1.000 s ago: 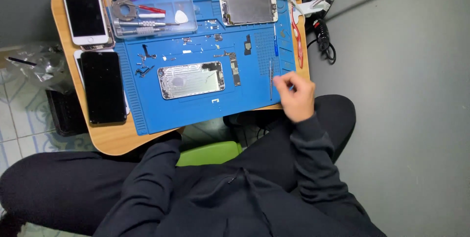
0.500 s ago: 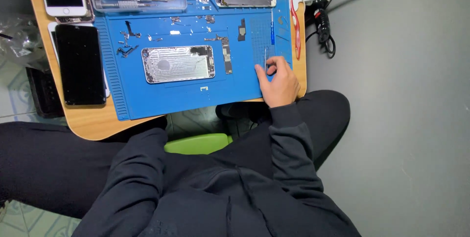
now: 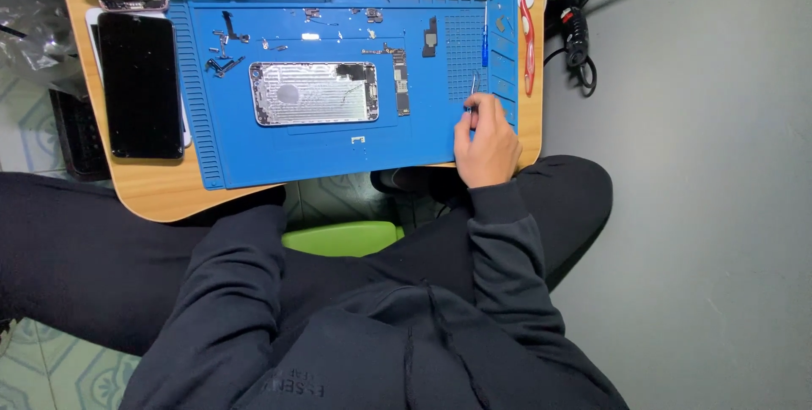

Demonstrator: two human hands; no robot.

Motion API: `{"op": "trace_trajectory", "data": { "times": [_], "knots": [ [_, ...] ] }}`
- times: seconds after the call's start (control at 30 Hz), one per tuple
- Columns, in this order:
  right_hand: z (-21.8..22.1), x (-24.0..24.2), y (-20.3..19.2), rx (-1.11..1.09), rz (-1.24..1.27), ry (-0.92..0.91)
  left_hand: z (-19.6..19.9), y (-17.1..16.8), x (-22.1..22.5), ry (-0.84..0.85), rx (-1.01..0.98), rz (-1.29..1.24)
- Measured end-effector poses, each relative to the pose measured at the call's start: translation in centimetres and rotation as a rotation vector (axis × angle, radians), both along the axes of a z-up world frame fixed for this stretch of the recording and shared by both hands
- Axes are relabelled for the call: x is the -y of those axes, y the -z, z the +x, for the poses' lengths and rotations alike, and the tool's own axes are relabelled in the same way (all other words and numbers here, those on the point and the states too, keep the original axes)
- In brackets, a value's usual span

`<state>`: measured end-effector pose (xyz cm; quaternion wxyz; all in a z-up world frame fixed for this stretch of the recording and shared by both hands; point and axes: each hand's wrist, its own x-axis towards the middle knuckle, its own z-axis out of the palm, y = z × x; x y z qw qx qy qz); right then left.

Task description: Securing small screws and internal components during a smartphone repair process using a screwdriver and tweezers.

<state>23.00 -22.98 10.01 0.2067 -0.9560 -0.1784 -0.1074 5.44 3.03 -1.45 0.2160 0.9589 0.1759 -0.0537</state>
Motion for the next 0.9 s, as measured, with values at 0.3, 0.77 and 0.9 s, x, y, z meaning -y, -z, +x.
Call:
{"op": "trace_trajectory", "data": {
  "times": [0.3,0.77,0.9],
  "knots": [
    [-0.3,-0.2,-0.3,0.062,-0.036,-0.054,-0.4,-1.3,-1.7,-0.023,0.040,0.077],
    [-0.9,0.5,-5.4,0.129,0.698,-0.310,7.6,-15.7,-5.6,0.578,0.852,0.058],
    [-0.7,-1.4,-6.8,0.035,0.759,-0.268,13.4,-15.9,-7.2,0.778,0.694,-0.057]
  ]
}}
